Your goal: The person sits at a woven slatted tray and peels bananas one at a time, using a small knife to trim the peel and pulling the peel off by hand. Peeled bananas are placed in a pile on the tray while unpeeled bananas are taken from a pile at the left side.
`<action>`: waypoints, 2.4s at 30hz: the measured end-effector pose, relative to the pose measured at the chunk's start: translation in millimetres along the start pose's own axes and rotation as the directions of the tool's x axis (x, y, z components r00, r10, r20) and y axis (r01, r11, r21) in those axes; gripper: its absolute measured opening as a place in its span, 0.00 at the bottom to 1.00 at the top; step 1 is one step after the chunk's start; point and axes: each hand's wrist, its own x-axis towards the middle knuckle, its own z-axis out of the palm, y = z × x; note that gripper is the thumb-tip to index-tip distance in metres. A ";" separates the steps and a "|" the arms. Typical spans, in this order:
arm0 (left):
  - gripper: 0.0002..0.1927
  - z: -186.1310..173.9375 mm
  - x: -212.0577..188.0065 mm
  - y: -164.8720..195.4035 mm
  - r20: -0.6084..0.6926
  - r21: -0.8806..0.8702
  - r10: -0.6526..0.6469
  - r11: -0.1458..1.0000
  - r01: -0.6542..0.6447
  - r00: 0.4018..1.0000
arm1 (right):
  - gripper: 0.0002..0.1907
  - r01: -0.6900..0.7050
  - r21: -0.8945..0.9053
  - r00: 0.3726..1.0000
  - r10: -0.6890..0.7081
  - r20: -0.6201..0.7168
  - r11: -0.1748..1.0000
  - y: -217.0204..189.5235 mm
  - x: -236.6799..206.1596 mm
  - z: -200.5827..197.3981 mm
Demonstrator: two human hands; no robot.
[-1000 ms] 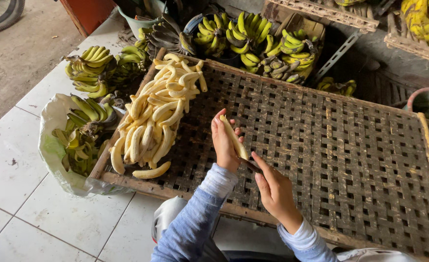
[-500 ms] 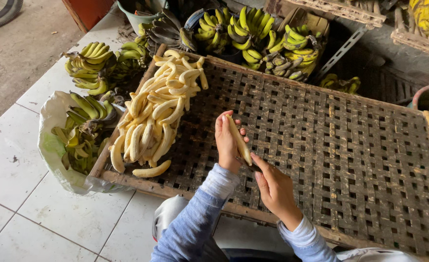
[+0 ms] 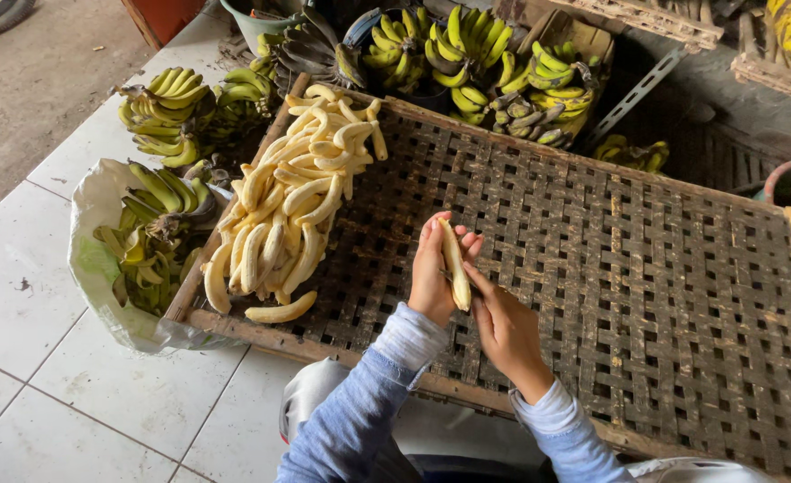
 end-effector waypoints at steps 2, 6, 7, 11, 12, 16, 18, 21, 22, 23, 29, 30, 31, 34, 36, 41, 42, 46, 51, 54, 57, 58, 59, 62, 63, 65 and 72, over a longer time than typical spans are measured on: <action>0.12 -1.4 0.2 0.6 0.006 -0.011 -0.032 0.999 0.032 0.999 | 0.25 -0.021 0.003 1.000 0.021 0.017 1.000 2.3 2.6 2.2; 0.13 -7.4 -1.3 2.4 0.065 0.016 -0.085 0.996 0.084 0.994 | 0.24 0.020 0.007 1.000 -0.020 -0.019 1.000 7.0 8.3 9.7; 0.13 -9.7 -1.2 2.4 0.080 0.013 -0.082 0.997 0.081 0.993 | 0.24 0.043 -0.001 0.998 -0.043 -0.039 0.999 8.7 10.4 11.4; 0.13 -22.2 4.3 -1.0 -0.006 0.002 -0.114 0.993 0.114 0.993 | 0.24 0.112 -0.051 0.991 -0.115 -0.064 0.992 15.6 16.8 17.2; 0.13 -26.1 7.1 -2.4 -0.067 -0.003 -0.131 0.991 0.131 0.989 | 0.23 0.105 -0.071 0.992 -0.109 -0.058 0.992 17.1 18.5 19.6; 0.14 -41.3 20.0 -8.7 -0.085 -0.041 -0.135 0.990 0.132 0.987 | 0.22 0.097 -0.103 0.994 -0.101 -0.037 0.990 25.1 26.6 29.1; 0.14 -47.4 24.1 -10.3 -0.101 -0.052 -0.140 0.989 0.136 0.985 | 0.22 0.104 -0.071 0.994 -0.106 -0.023 0.992 30.6 29.7 32.8; 0.14 -53.3 23.3 -9.9 -0.107 -0.027 -0.145 0.989 0.143 0.984 | 0.21 0.108 -0.085 0.994 -0.108 0.006 0.990 42.3 34.5 38.9; 0.14 -54.6 21.4 -9.0 -0.065 0.005 -0.153 0.988 0.154 0.986 | 0.21 0.108 -0.100 0.994 -0.107 0.017 0.989 47.3 35.7 41.6; 0.14 -55.8 19.1 -7.8 -0.022 0.037 -0.161 0.986 0.162 0.987 | 0.20 0.116 -0.090 0.993 -0.114 0.024 0.989 53.4 37.3 44.2; 0.13 -75.4 8.7 -10.0 -0.086 0.164 -0.260 0.948 0.272 0.962 | 0.18 0.193 -0.061 0.981 -0.191 0.035 0.979 96.6 22.3 65.2; 0.14 -82.6 8.2 -12.7 -0.099 0.209 -0.270 0.935 0.285 0.958 | 0.18 0.209 -0.068 0.978 -0.207 0.037 0.976 102.7 17.1 70.2; 0.16 -90.7 9.2 -15.9 -0.106 0.224 -0.282 0.928 0.299 0.954 | 0.18 0.226 -0.075 0.974 -0.224 0.039 0.971 108.8 11.8 75.3; 0.20 -116.2 12.4 -23.3 -0.164 0.271 -0.298 0.903 0.333 0.941 | 0.20 0.043 -0.144 0.975 -0.010 0.221 0.989 120.6 -3.2 90.7; 0.23 -122.7 12.8 -29.5 -0.242 0.302 -0.294 0.883 0.360 0.925 | 0.23 -0.094 -0.310 0.910 0.208 0.359 0.946 127.1 -11.4 95.2; 0.23 -102.0 10.4 -27.0 -0.012 0.998 0.228 0.069 -0.004 0.973 | 0.35 -0.124 -0.556 0.891 0.339 0.301 0.822 146.4 -16.2 92.7; 0.25 -92.1 8.8 -17.9 0.234 0.911 0.274 -0.397 -0.112 0.933 | 0.38 -0.132 -0.602 0.904 0.345 0.253 0.788 148.6 -15.0 90.3; 0.30 -64.7 25.8 69.5 0.371 0.700 0.518 -0.701 0.135 0.770 | 0.47 -0.121 -0.716 0.961 0.261 0.087 0.688 159.0 -16.4 77.5; 0.29 -91.8 22.2 155.0 0.357 0.567 0.744 -0.653 0.502 0.565 | 0.39 -0.342 -0.504 0.887 0.449 0.104 0.793 149.4 -6.8 71.5; 0.26 -106.8 13.9 159.3 0.303 0.610 0.742 -0.633 0.477 0.599 | 0.38 -0.354 -0.418 0.900 0.426 0.090 0.837 135.8 -4.9 74.7; 0.28 -105.6 13.2 150.3 0.286 0.660 0.740 -0.613 0.435 0.609 | 0.36 -0.396 -0.260 0.896 0.433 0.099 0.880 123.7 -10.7 79.6; 0.28 -99.8 14.2 147.5 0.296 0.680 0.749 -0.601 0.420 0.592 | 0.35 -0.419 -0.190 0.890 0.443 0.107 0.888 121.2 -8.8 81.8; 0.28 -91.7 15.8 143.6 0.335 0.823 0.740 -0.531 0.200 0.583 | 0.31 -0.263 -0.064 0.963 0.266 0.045 0.963 118.3 -7.9 83.0; 0.28 -63.6 13.1 119.3 0.352 0.897 0.736 -0.090 -0.432 0.579 | 0.23 -0.043 0.333 0.997 0.061 -0.043 0.942 108.8 -8.0 82.6; 0.27 -54.3 9.6 107.6 0.311 0.823 0.715 0.128 -0.554 0.627 | 0.22 -0.201 0.493 0.979 0.192 0.070 0.847 105.3 -6.0 81.6; 0.27 -39.1 -1.1 85.8 0.200 0.587 0.611 0.551 -0.593 0.766 | 0.22 -0.391 0.628 0.919 0.319 0.231 0.673 94.5 -5.0 75.1; 0.19 -5.3 -18.8 48.6 0.112 0.227 0.386 0.887 -0.402 0.915 | 0.23 -0.316 0.570 0.948 0.222 0.230 0.759 21.0 -21.1 22.8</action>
